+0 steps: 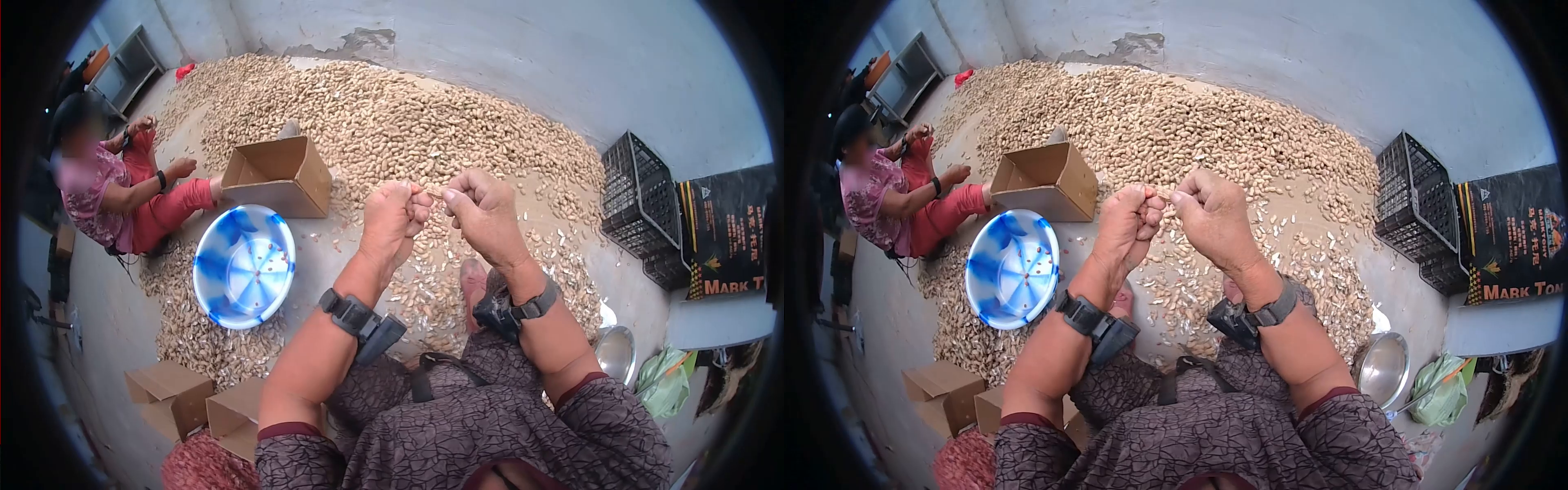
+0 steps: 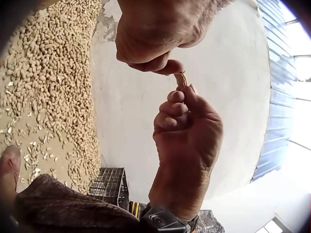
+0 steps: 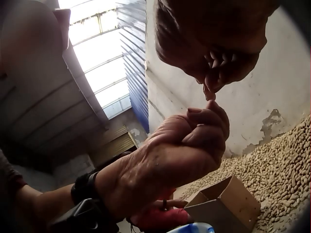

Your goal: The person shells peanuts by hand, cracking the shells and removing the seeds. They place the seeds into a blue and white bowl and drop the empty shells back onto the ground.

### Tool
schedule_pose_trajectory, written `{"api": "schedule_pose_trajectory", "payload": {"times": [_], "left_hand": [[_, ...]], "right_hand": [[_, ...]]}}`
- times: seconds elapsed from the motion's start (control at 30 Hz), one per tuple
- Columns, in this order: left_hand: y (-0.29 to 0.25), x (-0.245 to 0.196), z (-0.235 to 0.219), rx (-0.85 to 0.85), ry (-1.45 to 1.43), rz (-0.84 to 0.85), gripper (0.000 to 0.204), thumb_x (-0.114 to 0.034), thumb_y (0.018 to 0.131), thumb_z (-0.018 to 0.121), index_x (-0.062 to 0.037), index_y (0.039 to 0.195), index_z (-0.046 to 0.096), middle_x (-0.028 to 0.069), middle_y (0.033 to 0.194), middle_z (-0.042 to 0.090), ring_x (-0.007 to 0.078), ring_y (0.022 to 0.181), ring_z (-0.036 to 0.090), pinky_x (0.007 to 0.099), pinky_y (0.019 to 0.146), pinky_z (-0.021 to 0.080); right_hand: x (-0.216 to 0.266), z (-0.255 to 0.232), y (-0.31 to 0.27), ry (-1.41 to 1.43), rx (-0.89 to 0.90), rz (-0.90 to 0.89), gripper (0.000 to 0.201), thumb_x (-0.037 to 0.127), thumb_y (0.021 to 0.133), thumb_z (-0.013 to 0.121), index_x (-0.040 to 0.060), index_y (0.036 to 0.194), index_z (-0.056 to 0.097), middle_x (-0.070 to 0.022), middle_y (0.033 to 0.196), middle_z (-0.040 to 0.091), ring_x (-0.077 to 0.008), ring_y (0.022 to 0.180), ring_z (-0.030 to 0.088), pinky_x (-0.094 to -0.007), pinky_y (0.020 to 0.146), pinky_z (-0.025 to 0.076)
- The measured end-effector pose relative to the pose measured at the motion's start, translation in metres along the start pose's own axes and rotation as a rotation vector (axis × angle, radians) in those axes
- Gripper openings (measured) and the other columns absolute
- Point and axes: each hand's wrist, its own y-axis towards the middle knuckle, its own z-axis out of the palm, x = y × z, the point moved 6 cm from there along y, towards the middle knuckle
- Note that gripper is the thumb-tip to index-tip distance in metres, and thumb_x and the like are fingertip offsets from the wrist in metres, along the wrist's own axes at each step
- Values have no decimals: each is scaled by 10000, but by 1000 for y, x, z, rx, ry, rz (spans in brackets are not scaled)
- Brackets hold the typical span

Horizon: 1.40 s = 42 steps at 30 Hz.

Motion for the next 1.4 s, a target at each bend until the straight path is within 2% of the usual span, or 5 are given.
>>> {"api": "schedule_pose_trajectory", "payload": {"times": [0.27,0.43,0.93,1.27,1.4], "left_hand": [[-10,-13,4,116,-185,11,172,-155,847,488,7,903,500,91,745,566,85,577,490,157,409,328],[-25,-20,23,247,62,84,296,-95,827,534,25,1096,503,50,765,570,55,564,457,155,421,321],[-45,-40,42,237,562,450,184,-10,786,560,43,960,585,66,757,619,90,682,590,200,624,484],[-34,-31,26,165,535,396,195,-80,823,563,35,978,590,50,757,608,73,685,555,184,615,453],[-25,-18,20,179,320,251,159,-134,862,520,1,923,575,-5,668,536,34,554,437,164,489,344]], "right_hand": [[-19,1,0,747,188,377,81,32,772,512,-14,832,542,-72,685,588,-94,540,550,-194,446,454],[-16,3,1,742,226,309,93,32,780,531,-25,853,539,-84,720,596,-104,574,566,-196,476,471],[-11,8,-1,830,335,206,124,-13,759,540,-33,881,525,-91,730,591,-127,628,593,-210,555,509],[-10,12,-3,675,258,232,96,22,760,571,-4,846,537,-59,699,583,-101,598,581,-196,513,489],[-9,11,-5,512,260,236,100,54,764,596,3,833,544,-55,711,578,-83,583,558,-187,502,464]]}}
